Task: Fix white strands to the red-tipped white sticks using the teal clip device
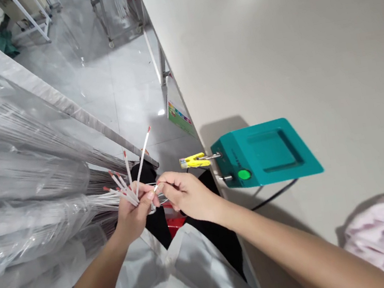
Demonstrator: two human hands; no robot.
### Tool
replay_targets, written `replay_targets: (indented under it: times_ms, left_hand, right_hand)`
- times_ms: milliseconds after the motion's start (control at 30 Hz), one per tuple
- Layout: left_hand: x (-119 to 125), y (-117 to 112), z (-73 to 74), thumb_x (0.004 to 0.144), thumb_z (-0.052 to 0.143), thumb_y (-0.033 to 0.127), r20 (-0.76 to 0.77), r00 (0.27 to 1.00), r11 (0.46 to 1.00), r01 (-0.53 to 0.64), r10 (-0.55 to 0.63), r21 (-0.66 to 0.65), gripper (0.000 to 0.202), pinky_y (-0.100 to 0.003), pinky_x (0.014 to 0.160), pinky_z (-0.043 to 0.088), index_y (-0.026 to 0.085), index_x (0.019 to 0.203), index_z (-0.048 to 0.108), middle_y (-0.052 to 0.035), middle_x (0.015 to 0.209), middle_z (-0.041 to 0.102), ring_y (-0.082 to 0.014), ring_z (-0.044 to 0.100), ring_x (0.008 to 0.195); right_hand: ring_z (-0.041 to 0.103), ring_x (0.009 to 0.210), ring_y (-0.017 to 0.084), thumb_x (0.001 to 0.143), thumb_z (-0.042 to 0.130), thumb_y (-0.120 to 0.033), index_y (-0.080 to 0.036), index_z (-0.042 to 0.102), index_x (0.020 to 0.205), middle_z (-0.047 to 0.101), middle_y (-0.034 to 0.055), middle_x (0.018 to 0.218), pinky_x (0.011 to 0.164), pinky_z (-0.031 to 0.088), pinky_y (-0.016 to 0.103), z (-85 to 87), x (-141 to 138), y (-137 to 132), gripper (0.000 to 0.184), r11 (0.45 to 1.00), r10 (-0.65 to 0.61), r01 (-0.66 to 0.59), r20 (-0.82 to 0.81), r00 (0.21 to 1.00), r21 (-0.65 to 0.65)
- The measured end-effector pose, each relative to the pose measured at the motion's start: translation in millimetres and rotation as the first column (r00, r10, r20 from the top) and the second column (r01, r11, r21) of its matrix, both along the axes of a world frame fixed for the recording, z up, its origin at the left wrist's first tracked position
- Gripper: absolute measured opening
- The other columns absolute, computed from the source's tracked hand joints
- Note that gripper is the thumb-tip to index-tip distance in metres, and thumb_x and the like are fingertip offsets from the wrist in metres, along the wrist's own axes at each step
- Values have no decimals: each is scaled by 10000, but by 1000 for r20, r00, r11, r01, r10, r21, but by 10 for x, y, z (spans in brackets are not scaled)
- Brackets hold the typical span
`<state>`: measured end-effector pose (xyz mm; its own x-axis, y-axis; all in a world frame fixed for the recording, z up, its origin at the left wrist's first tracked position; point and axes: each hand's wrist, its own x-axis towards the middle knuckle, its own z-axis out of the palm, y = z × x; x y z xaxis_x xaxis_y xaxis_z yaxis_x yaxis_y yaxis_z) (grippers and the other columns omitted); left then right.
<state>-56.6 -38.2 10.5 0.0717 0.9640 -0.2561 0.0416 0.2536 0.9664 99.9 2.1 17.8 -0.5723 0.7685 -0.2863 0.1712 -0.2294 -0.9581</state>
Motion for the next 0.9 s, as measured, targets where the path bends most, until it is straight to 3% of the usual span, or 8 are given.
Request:
replay_targets:
  times_ms: [167,300,400,533,633,767,833,900]
  left_hand:
    - [-35,32,-6,801,554,349,91,995,999,38,-38,7,203,-199,448,342,153,759,524,18,573,559,-61,421,428]
    - [-33,16,-47,846,497,304,-45,999,975,25,-16,219,181,-237,563,426,163,741,540,-11,649,592,-112,552,579]
    - [-41,-4,-69,858,476,257,-208,978,932,82,-7,354,185,-265,661,443,167,731,577,-30,713,618,-138,586,686]
    - [-18,-30,-91,854,493,277,-112,994,958,38,-7,283,179,-270,648,449,168,728,560,-20,673,594,-138,579,661]
    - [26,-29,-101,843,519,300,101,993,990,-79,66,121,152,-221,512,412,168,769,524,11,615,568,-93,522,521]
    - [72,-9,-80,816,558,311,224,968,993,-115,111,5,157,-181,385,298,167,804,498,43,576,554,-47,405,382]
    - [81,-8,-59,818,552,311,201,975,995,-97,95,0,160,-184,403,310,163,799,495,36,580,554,-51,422,404]
    - [79,-15,-45,826,540,303,145,988,998,-61,58,13,147,-197,455,356,163,812,497,20,602,563,-75,480,476]
  right_hand:
    - [388,385,29,782,555,-332,-156,554,706,591,-18,636,387,316,176,40,-4,18,192,976,-73,39,-153,986,-214]
    - [295,302,3,692,648,-290,-151,546,645,476,-78,524,299,270,155,69,-48,10,178,758,-258,-14,-319,912,-652]
    - [262,281,-7,654,674,-267,-145,549,625,424,-94,498,269,258,140,35,-53,-13,177,615,-295,-124,-373,880,-779]
    - [326,279,17,670,664,-334,-145,557,643,406,-87,495,270,314,165,-58,-38,-66,218,633,-240,-125,-347,907,-764]
    - [433,357,43,726,626,-427,-147,581,744,470,-57,570,348,389,184,-78,-33,-121,284,801,-279,120,-189,942,-586]
    - [519,503,85,825,511,-449,-178,592,945,588,15,753,501,469,244,-19,-31,-166,308,943,-329,323,-89,940,-76]
    - [550,579,111,854,493,-344,-184,609,863,602,27,732,571,479,261,4,-24,-164,199,928,-285,292,-62,956,230]
    - [568,647,129,847,490,-233,-186,611,779,608,36,716,610,471,259,11,-12,-147,145,822,-265,230,-8,964,521]
